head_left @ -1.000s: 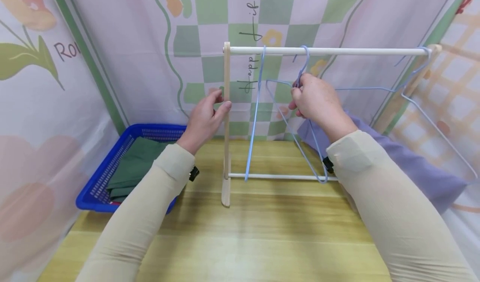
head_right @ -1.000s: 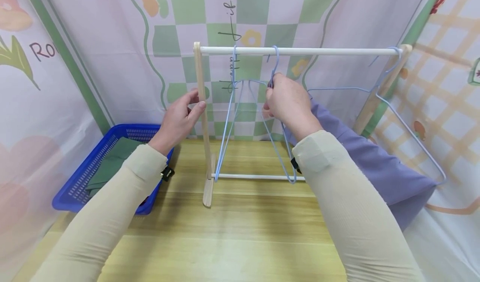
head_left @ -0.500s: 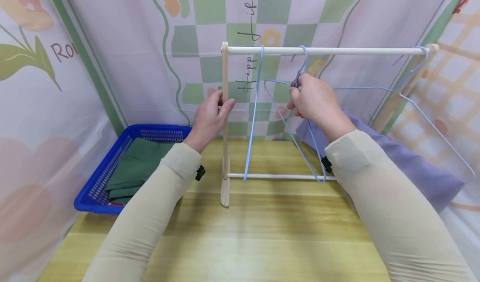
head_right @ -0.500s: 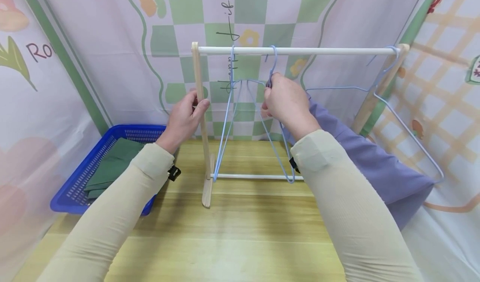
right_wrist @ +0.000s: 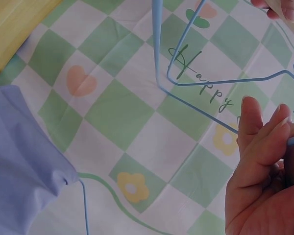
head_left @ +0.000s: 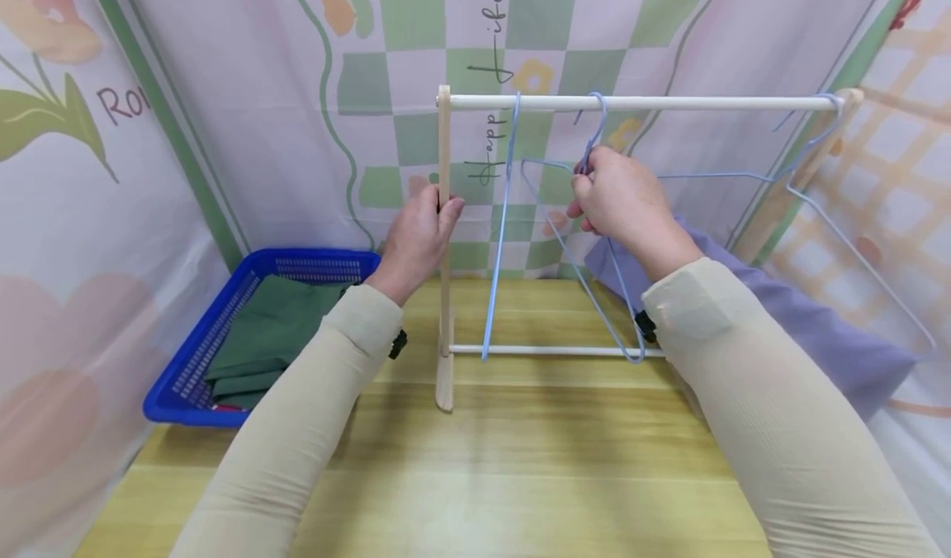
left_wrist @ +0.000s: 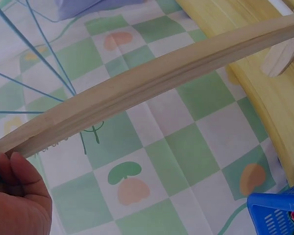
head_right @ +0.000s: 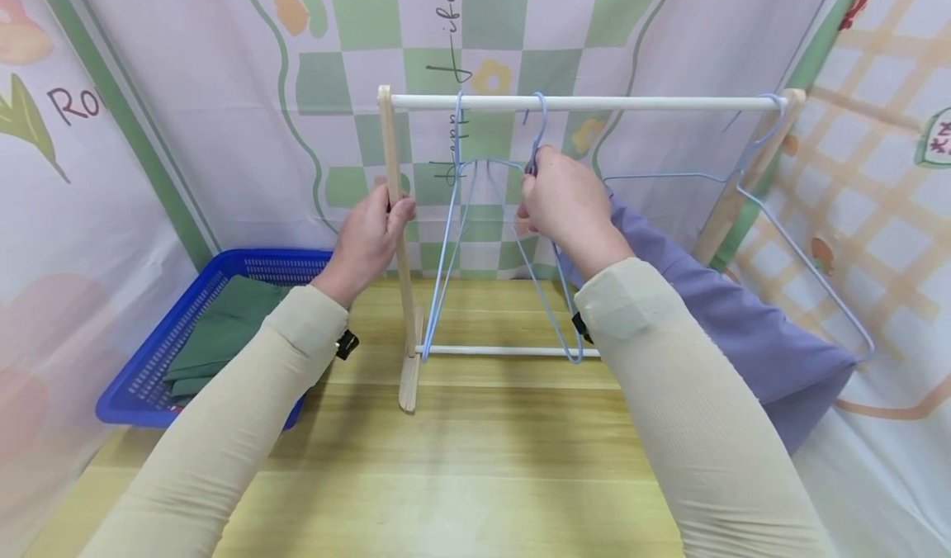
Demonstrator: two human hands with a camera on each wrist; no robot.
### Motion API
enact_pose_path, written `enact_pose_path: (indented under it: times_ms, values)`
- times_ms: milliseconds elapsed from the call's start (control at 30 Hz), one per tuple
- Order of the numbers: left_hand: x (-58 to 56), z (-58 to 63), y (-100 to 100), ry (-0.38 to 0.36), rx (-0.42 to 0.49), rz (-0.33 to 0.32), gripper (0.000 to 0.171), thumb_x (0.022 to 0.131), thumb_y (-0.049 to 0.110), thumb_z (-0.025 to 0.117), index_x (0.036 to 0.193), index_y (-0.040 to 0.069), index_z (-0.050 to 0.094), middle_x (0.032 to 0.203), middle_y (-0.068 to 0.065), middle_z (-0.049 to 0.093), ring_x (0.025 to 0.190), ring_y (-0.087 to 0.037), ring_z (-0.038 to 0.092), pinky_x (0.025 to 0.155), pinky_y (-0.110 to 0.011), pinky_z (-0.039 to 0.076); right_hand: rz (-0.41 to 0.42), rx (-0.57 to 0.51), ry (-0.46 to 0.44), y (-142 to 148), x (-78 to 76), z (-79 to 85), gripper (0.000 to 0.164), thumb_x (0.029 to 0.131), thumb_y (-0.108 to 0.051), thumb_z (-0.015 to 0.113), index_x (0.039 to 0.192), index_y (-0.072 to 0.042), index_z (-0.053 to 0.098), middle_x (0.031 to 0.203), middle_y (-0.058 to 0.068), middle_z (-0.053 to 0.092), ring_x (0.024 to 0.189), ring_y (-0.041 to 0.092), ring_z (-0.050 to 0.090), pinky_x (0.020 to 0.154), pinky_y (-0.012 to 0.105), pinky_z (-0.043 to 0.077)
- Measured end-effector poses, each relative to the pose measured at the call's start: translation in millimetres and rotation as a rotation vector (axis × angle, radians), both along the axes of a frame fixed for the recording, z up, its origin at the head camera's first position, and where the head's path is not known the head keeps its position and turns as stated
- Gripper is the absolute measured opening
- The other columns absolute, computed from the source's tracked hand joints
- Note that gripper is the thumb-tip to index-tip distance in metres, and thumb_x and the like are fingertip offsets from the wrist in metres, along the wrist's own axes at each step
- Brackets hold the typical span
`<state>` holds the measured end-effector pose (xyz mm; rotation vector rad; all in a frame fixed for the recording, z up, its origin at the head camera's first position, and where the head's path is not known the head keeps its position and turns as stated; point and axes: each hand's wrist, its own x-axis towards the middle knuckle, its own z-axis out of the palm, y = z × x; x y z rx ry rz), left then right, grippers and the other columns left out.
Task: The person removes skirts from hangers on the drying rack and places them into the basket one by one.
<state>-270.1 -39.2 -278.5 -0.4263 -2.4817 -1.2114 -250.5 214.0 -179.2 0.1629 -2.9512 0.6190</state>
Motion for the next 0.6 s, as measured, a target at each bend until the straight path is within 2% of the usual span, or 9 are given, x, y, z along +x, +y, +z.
enact_pose_path:
  times_ms: [400,600]
  values:
    - [0.6,-2.2,0.9,0.041,-0.044,0.067,0.035,0.111,0.041,0.048,0.109,0.009,0.061,0.077,-0.005,0.054,0.063,-0.021,0.052,0.054,-0.034,0.047,0.001,-0.019,-0.002,-0.5,0.7,0.3,0.028,0.110,-0.026,0.039,0.121,-0.006,0.056,0.101,0.006,0.079,0.067,0.016,0.070,0.072,0.038,0.048]
    - [3.1,-3.4,1.0,0.008,-0.020,0.062,0.036,0.111,0.045,0.046,0.109,0.011,0.059,0.078,-0.004,0.052,0.064,-0.021,0.050,0.053,-0.033,0.045,-0.002,-0.028,-0.007,-0.7,1.5,-0.4,0.029,0.110,-0.028,0.040,0.122,-0.006,0.056,0.101,0.006,0.079,0.067,0.016,0.070,0.071,0.037,0.049]
